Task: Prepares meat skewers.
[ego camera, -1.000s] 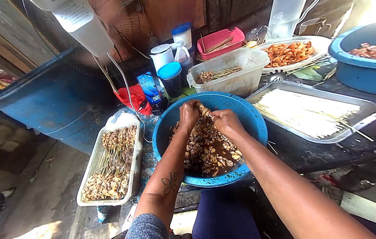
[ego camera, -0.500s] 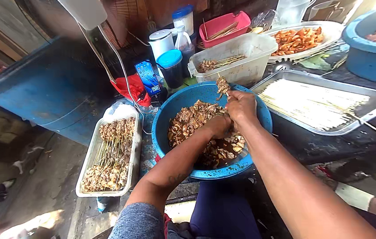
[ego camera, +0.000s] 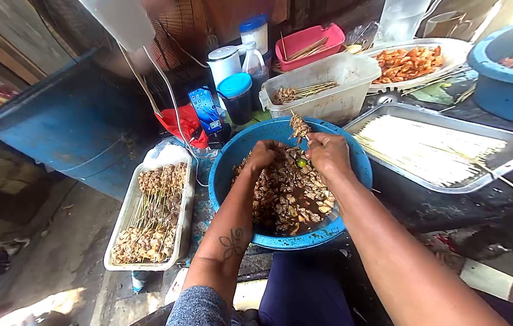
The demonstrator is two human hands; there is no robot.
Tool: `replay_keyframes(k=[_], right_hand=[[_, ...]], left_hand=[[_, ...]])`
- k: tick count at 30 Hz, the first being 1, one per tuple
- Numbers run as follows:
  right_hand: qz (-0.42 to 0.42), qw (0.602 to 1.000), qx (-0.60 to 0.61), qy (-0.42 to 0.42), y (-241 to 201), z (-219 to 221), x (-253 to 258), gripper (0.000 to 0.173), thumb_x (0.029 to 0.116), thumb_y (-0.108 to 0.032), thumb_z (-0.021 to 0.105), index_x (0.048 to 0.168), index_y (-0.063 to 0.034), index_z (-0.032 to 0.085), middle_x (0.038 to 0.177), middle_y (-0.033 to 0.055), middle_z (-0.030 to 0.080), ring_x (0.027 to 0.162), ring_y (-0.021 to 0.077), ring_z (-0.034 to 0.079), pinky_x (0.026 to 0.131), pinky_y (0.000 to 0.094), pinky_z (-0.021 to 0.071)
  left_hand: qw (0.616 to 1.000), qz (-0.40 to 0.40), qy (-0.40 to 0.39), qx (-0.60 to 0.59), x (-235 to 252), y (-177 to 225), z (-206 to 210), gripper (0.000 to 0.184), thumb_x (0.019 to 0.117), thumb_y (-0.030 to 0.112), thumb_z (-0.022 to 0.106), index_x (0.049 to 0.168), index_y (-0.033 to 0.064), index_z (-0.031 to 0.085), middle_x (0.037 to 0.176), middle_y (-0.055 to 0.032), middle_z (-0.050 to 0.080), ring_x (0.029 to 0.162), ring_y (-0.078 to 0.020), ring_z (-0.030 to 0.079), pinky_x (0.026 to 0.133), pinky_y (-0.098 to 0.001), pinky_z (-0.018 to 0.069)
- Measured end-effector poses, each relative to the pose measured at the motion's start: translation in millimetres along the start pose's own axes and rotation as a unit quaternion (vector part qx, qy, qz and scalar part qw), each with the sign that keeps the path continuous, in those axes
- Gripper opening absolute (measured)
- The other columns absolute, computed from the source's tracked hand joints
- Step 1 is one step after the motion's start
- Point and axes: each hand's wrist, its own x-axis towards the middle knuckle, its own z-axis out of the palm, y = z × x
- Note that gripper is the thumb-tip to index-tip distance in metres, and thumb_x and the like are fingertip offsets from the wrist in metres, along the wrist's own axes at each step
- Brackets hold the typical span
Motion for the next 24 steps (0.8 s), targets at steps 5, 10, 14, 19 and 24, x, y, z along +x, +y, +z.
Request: replay_keyframes(k=[5,10,14,19,24], right_hand=[[0.0,1.0,-0.001,-0.001,-1,0,0,0.033,0.1087,-0.008,0.046,0.132,-0.0012,0.068,0.113,0.0218,0.07,0.095,0.0316,0.067,0.09,0.0506,0.0525],[-0.007,1.0,0.002,0.011,-2,0,0,0.032,0.1078,-0.007,0.048,0.13,-0.0013,0.069,0.113,0.0215,0.07,0.097,0.0316,0.067,0.092,0.0522,0.051],[-0.012,1.0,-0.006,0.007,-1,-2,-3,0.032,0.1076,-0.007,0.047,0.131,-0.001,0.069,0.115,0.0218,0.07,0.1,0.0325,0.067,0.094,0.0532,0.0503],[-0.001,1.0,0.001,0.003,-2,-3,-3,0.032,0.1087,-0.008,0.047,0.131,-0.001,0.068,0.115,0.0217,0.07,0.097,0.0314,0.067,0.092,0.052,0.0513],[-0.004,1.0,0.0,0.001,-2,-1,1,0.032,0.1087,-0.008,0.047,0.132,-0.0008,0.068,0.113,0.0212,0.07,0.093,0.0303,0.067,0.09,0.0506,0.0516]], left_hand=[[0.97,0.031,0.049,0.237,-4,8,4,0.018,0.0944,0.01,0.067,0.11,0.0079,0.077,0.118,-0.0165,0.07,0.117,-0.0348,0.062,0.103,-0.0566,0.0465],[0.94,0.123,-0.178,0.264,-23,26,51,0.017,0.0905,0.007,0.074,0.105,-0.0005,0.076,0.102,-0.0176,0.074,0.097,-0.0288,0.07,0.091,-0.0523,0.0541],[0.897,0.058,-0.186,0.396,-25,35,69,0.025,0.0951,0.015,0.07,0.114,-0.0013,0.069,0.115,-0.0238,0.068,0.111,-0.0417,0.065,0.092,-0.0637,0.05],[0.951,0.076,-0.152,0.259,-6,11,32,0.017,0.0968,0.009,0.067,0.107,-0.0032,0.073,0.104,-0.02,0.072,0.101,-0.0319,0.069,0.094,-0.0544,0.0518],[0.971,0.056,-0.079,0.22,-4,7,14,0.016,0.097,0.009,0.066,0.108,0.0008,0.075,0.108,-0.0182,0.072,0.104,-0.0301,0.068,0.095,-0.0529,0.0512]])
